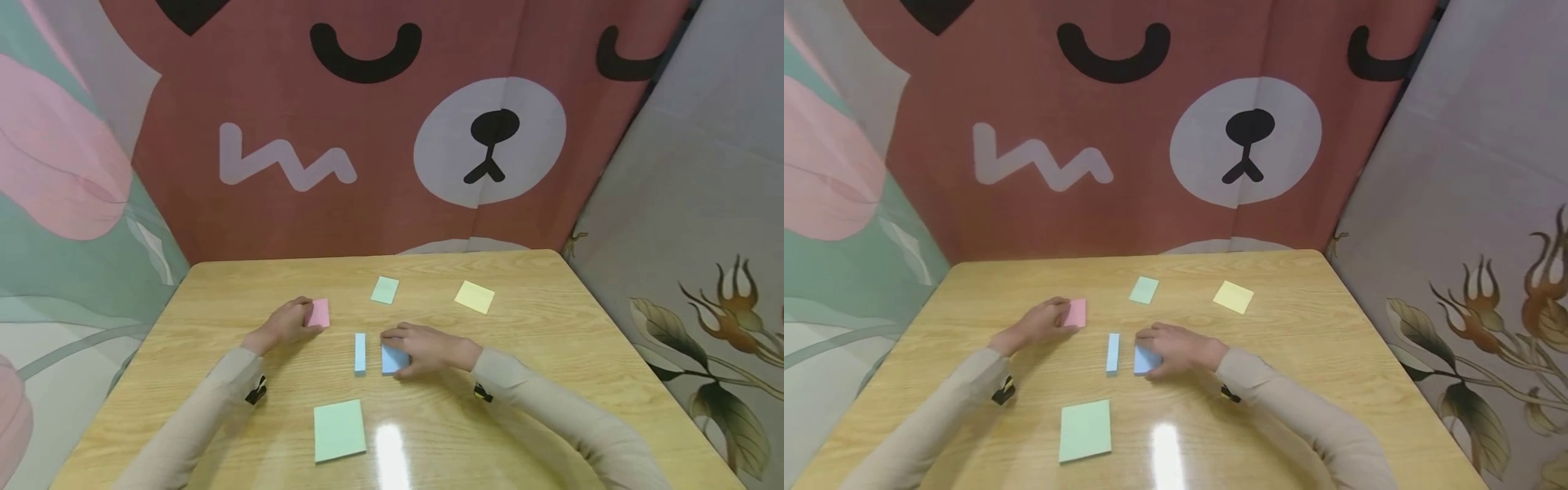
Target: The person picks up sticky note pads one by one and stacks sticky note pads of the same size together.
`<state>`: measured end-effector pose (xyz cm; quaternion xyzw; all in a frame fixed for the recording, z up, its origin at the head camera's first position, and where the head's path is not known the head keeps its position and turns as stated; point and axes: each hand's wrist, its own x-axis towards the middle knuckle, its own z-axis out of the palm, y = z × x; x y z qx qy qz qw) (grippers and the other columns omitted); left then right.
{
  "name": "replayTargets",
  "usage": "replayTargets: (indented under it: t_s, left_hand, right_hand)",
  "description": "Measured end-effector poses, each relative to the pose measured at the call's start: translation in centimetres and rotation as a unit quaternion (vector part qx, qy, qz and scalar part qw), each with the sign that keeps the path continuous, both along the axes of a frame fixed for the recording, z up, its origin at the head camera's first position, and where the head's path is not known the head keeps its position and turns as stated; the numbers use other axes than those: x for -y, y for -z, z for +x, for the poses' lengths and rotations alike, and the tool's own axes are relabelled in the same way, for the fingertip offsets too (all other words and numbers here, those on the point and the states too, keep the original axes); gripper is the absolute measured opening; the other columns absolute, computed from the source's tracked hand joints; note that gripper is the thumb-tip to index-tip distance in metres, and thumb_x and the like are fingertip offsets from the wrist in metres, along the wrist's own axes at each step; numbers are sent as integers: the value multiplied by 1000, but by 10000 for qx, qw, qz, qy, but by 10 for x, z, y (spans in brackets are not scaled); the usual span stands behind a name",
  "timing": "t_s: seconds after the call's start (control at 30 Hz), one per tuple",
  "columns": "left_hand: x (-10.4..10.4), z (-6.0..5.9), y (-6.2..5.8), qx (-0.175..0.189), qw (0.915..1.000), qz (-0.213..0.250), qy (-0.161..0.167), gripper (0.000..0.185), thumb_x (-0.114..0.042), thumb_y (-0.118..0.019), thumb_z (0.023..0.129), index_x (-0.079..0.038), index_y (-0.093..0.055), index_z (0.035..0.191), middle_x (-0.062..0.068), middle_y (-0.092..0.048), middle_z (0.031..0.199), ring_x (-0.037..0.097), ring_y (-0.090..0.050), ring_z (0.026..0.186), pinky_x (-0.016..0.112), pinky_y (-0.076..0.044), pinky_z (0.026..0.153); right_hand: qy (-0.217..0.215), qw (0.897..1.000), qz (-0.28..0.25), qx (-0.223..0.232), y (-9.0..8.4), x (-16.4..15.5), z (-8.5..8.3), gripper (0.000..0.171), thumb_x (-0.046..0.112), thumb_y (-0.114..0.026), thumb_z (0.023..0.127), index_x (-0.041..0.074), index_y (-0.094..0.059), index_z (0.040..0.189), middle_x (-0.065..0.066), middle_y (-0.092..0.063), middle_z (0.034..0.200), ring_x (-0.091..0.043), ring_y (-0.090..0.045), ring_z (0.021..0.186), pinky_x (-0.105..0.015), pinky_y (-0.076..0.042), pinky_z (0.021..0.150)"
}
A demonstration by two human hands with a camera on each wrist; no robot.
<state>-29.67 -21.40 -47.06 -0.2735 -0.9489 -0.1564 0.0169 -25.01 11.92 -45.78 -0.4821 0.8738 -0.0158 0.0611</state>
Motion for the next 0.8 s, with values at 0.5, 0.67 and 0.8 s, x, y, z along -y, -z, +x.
replayTargets:
  t_s: [0.5,0.67,0.8]
  left_hand:
    - [-3,0,0,163,9998,-94,-114,31,-26,-75,90,-3,-58,77,34,-54,129,44,-59,109,51,-51,90]
    - [-3,-1,0,213,9996,-70,-151,32,-26,-74,90,-5,-55,75,33,-54,130,42,-59,109,49,-51,89]
    - [-2,-2,0,206,9997,-40,-155,36,-27,-74,90,-7,-52,71,33,-54,130,43,-58,111,50,-50,91]
  right_hand:
    - [237,9994,-156,217,1,-13,4,83,55,-62,93,-2,-39,149,-17,-40,151,-29,-39,137,-40,-35,111]
    - [390,9989,-42,269,2,-21,3,87,59,-58,94,-5,-37,149,-20,-37,153,-32,-36,139,-43,-33,113]
    - [429,9986,-45,308,2,-26,3,89,60,-56,94,-7,-36,149,-22,-35,153,-37,-34,140,-46,-29,114]
